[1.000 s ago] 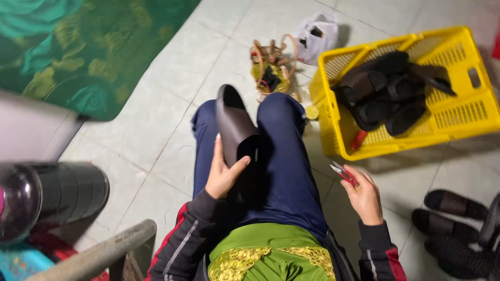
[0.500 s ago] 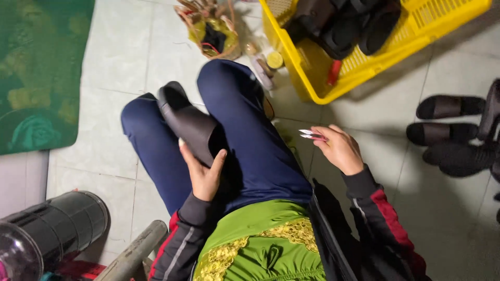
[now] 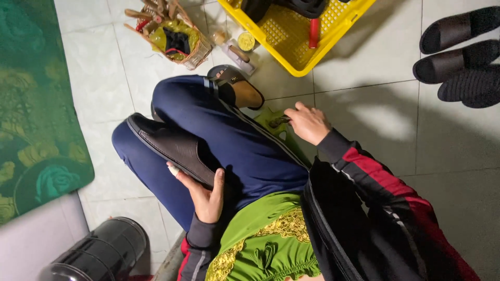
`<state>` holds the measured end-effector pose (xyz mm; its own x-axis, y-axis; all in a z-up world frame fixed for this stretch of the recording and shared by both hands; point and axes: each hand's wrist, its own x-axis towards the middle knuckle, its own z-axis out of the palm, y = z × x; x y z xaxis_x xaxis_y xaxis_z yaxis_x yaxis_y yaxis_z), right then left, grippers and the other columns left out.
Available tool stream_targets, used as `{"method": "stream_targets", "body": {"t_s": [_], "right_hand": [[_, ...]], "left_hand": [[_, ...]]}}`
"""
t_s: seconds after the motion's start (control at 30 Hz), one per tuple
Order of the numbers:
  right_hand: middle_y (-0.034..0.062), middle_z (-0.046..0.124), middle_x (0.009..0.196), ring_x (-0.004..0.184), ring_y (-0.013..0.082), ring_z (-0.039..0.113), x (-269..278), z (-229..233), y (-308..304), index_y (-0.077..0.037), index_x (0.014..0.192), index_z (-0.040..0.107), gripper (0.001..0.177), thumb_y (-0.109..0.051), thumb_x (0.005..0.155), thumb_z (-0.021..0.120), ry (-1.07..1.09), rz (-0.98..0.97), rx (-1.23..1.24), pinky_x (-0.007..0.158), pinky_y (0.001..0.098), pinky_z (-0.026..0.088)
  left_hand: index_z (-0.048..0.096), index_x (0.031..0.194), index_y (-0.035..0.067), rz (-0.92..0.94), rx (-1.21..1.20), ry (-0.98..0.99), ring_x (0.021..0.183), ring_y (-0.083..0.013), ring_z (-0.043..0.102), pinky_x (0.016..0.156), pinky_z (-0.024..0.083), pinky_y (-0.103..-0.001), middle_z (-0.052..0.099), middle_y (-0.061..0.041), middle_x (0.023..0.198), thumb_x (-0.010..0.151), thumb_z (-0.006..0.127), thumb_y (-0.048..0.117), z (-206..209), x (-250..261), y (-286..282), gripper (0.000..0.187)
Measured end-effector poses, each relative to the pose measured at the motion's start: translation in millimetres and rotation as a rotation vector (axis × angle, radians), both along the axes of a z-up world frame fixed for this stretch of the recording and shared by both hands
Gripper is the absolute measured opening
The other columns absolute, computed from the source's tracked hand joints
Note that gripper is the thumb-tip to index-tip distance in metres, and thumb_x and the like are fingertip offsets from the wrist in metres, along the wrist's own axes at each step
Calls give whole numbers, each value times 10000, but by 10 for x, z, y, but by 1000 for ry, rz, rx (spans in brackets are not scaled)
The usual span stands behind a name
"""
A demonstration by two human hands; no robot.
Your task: Hand-stitching the sole of a brown sandal using a needle and thread while sitting on the floor.
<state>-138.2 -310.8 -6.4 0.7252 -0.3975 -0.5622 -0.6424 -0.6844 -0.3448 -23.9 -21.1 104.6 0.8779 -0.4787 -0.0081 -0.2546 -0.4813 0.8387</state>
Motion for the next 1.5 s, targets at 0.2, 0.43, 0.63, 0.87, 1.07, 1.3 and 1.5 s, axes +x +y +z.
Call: {"method": "stream_targets", "body": {"t_s": [0.2, 0.43, 0.63, 0.87, 1.07, 1.3, 1.5], "right_hand": [[175, 562, 1169, 806, 422, 685, 22, -226, 100, -183, 1166, 638, 325, -86, 871, 541, -72, 94, -56, 705, 523, 550], [203, 559, 900, 593, 389, 625, 118, -86, 115, -33, 977, 565, 242, -22, 737, 533, -214, 240, -205, 551, 476, 530], [223, 600, 923, 661, 372, 664, 197, -379, 243, -39, 999, 602, 225, -14, 786, 533, -179, 250, -266, 561, 456, 544], [299, 592, 1056, 780, 425, 687, 255, -557, 255, -3, 1051, 653, 243, 21, 832, 550, -80, 234, -158, 634, 541, 563], [229, 553, 1228, 938, 420, 666, 237, -533, 120, -121, 1228, 596, 373, -68, 909, 408, 54, 192, -147, 804, 526, 530], [210, 516, 1310, 1006, 447, 639, 252, 103, -95, -195, 1333, 511, 408, -240, 935, 436, 60, 89, -85, 891, 545, 480], [220, 640, 1133, 779, 255, 718, 535, 1399, 46, -106, 1387, 426, 471, -370, 997, 425, -174, -126, 188, 771, 434, 536]], "left_hand": [[11, 1459, -82, -54, 101, 36, 1295, -538, 314, 973, 406, -558, 230, -405, 1436, 723, 808, 197, 529, 135, -200, 1121], [428, 1303, -38, -42, 120, -103, 1041, -251, 541, 868, 466, -341, 507, -165, 1180, 835, 638, 23, 971, 597, -158, 517], [230, 1464, 12, -89, -133, -201, 1393, -340, 306, 1095, 303, -479, 290, -203, 1505, 877, 635, 50, 481, 1265, -259, 713], [306, 1450, -5, -78, -313, -97, 1360, -299, 319, 1109, 269, -458, 380, -215, 1447, 866, 673, 26, 111, 1367, -422, 690], [475, 1310, -7, -40, -276, -196, 1229, -357, 493, 1048, 348, -453, 525, -209, 1251, 836, 705, 80, 89, 1402, -323, 534], [498, 1259, -9, -28, -260, -189, 1141, -387, 538, 1003, 388, -487, 525, -203, 1162, 758, 705, 54, -73, 1346, -276, 546], [481, 1275, 38, -77, -157, -163, 1201, -407, 498, 1014, 375, -505, 504, -188, 1212, 797, 677, 113, 98, 1282, -343, 522]]}}
